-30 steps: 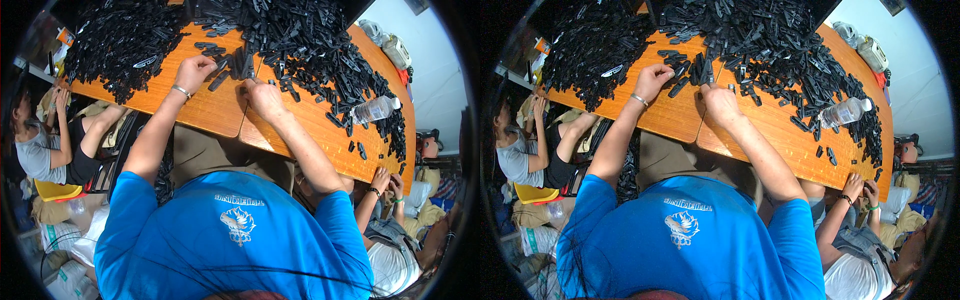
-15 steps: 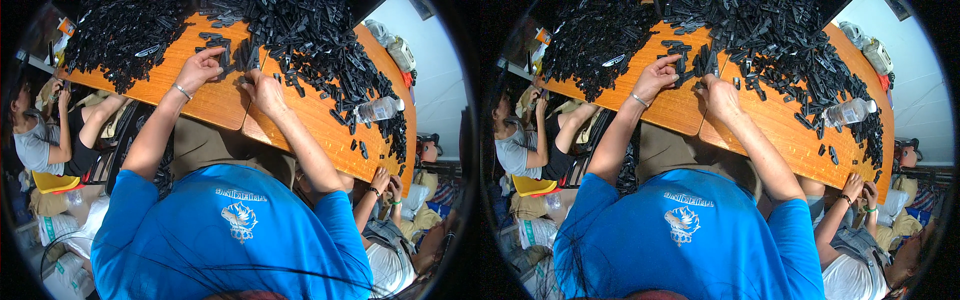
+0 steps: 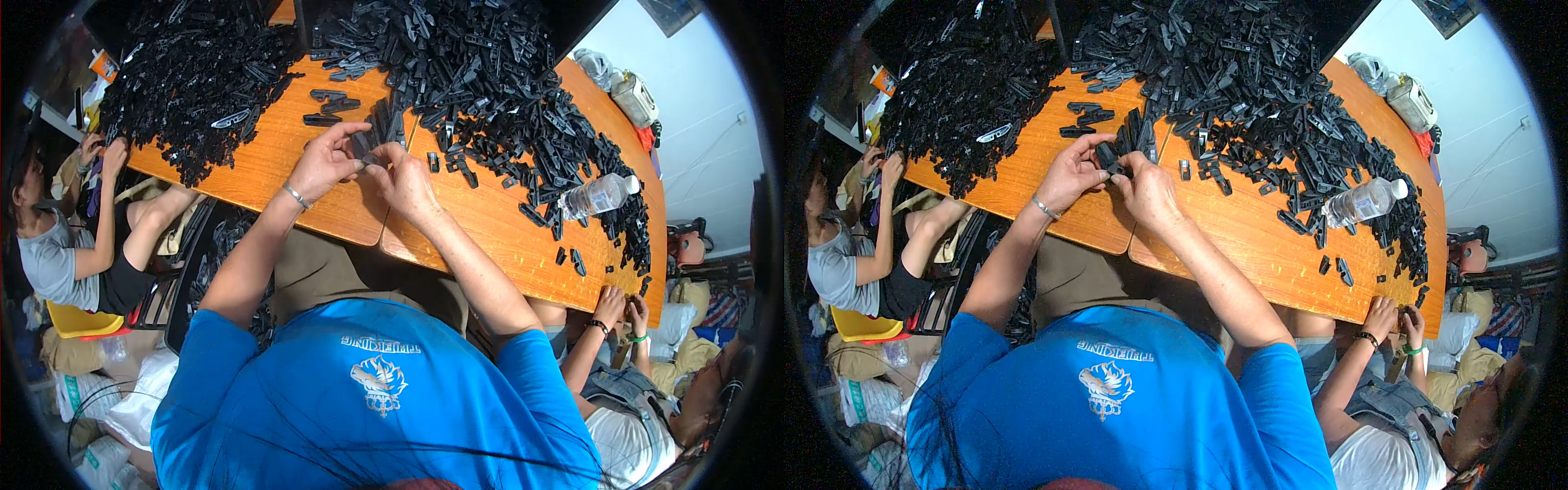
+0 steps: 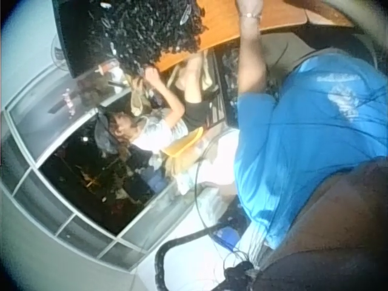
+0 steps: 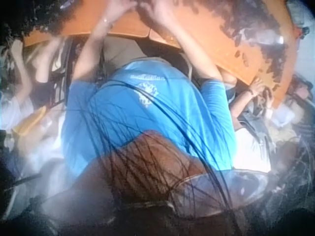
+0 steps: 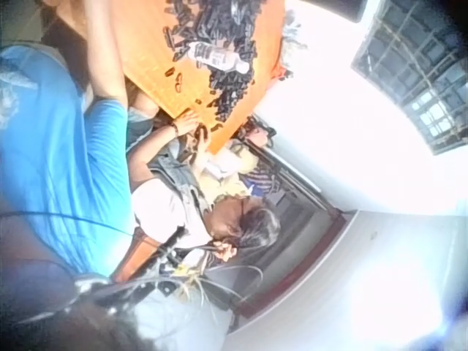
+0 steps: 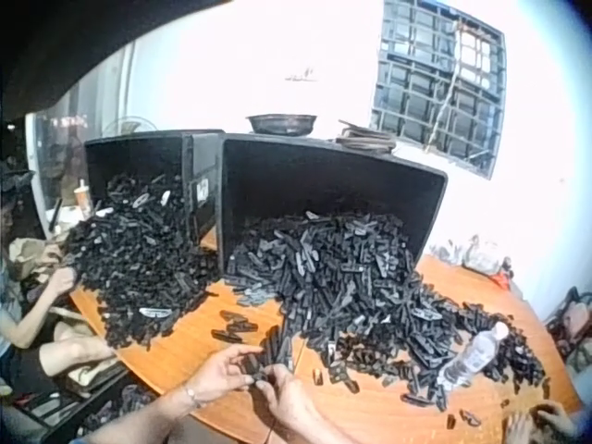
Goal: The person sorts and inspects small black plastic components by hand on a table.
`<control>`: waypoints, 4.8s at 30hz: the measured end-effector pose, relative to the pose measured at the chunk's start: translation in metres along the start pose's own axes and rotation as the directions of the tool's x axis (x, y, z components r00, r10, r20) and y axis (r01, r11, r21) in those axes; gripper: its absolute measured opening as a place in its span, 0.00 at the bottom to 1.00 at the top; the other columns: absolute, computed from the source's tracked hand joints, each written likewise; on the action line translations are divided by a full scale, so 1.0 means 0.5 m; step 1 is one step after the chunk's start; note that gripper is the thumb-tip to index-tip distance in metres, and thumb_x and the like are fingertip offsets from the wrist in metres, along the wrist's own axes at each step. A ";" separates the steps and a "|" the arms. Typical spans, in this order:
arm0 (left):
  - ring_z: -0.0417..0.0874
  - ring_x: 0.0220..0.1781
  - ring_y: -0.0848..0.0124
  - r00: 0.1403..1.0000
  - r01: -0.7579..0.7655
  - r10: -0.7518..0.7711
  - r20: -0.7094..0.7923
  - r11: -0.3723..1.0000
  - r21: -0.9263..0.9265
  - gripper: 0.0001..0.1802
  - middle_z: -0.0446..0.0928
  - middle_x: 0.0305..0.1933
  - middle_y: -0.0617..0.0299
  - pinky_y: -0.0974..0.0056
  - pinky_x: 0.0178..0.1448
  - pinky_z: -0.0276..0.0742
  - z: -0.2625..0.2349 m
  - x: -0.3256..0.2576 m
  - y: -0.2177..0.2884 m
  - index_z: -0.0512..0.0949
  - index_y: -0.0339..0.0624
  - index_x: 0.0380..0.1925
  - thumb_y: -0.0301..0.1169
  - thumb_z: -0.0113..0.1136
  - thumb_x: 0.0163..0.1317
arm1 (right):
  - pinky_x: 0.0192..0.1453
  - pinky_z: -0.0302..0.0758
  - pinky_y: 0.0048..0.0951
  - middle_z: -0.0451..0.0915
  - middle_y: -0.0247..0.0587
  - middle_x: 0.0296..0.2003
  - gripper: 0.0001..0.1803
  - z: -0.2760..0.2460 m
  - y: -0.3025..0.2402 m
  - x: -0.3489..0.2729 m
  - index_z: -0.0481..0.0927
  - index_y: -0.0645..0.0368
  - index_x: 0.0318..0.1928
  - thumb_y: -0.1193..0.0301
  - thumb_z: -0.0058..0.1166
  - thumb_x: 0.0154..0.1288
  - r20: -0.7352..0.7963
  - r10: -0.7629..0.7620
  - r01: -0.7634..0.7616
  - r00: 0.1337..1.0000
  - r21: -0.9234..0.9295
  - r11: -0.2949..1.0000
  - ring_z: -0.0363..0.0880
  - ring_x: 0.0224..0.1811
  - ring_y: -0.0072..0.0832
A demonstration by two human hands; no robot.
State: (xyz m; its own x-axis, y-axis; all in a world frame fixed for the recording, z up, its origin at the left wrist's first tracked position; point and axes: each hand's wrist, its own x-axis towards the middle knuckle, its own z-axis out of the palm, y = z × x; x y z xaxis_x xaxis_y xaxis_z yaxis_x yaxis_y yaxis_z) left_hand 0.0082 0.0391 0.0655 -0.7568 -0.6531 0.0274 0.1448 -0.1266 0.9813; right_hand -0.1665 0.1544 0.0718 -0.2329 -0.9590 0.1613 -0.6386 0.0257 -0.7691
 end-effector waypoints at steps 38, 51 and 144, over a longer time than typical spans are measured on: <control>0.86 0.47 0.55 0.904 -0.078 0.382 -0.193 0.590 0.803 0.09 0.83 0.42 0.56 0.53 0.49 0.83 -0.032 -0.119 -0.070 0.89 0.40 0.40 0.26 0.76 0.58 | 0.47 0.85 0.44 0.84 0.42 0.43 0.14 0.043 0.041 0.062 0.90 0.57 0.49 0.72 0.74 0.62 0.253 -0.431 0.481 0.866 -0.184 0.857 0.88 0.46 0.47; 0.84 0.47 0.67 0.970 0.143 0.115 -0.214 0.444 0.885 0.22 0.82 0.47 0.59 0.62 0.55 0.81 -0.201 -0.314 0.095 0.85 0.37 0.56 0.19 0.75 0.60 | 0.45 0.86 0.48 0.86 0.51 0.43 0.13 -0.128 0.091 -0.012 0.90 0.57 0.44 0.62 0.74 0.66 -0.232 -0.136 -0.013 0.963 -0.547 0.837 0.90 0.40 0.50; 0.91 0.47 0.63 0.955 0.099 0.109 -0.275 0.759 0.644 0.22 0.86 0.47 0.54 0.59 0.52 0.88 0.119 0.132 0.020 0.79 0.38 0.57 0.26 0.73 0.64 | 0.45 0.86 0.54 0.84 0.58 0.42 0.09 -0.178 0.089 -0.163 0.80 0.60 0.49 0.74 0.59 0.72 0.042 0.006 0.021 0.999 -0.624 0.781 0.89 0.41 0.58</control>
State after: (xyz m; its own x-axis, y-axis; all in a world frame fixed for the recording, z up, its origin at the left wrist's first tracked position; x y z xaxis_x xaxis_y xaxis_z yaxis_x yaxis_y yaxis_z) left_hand -0.0784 0.0392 0.0884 -0.5322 -0.8428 0.0809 -0.3751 0.3204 0.8699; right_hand -0.2414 0.2590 0.0794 -0.2059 -0.9698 0.1305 -0.9615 0.1758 -0.2111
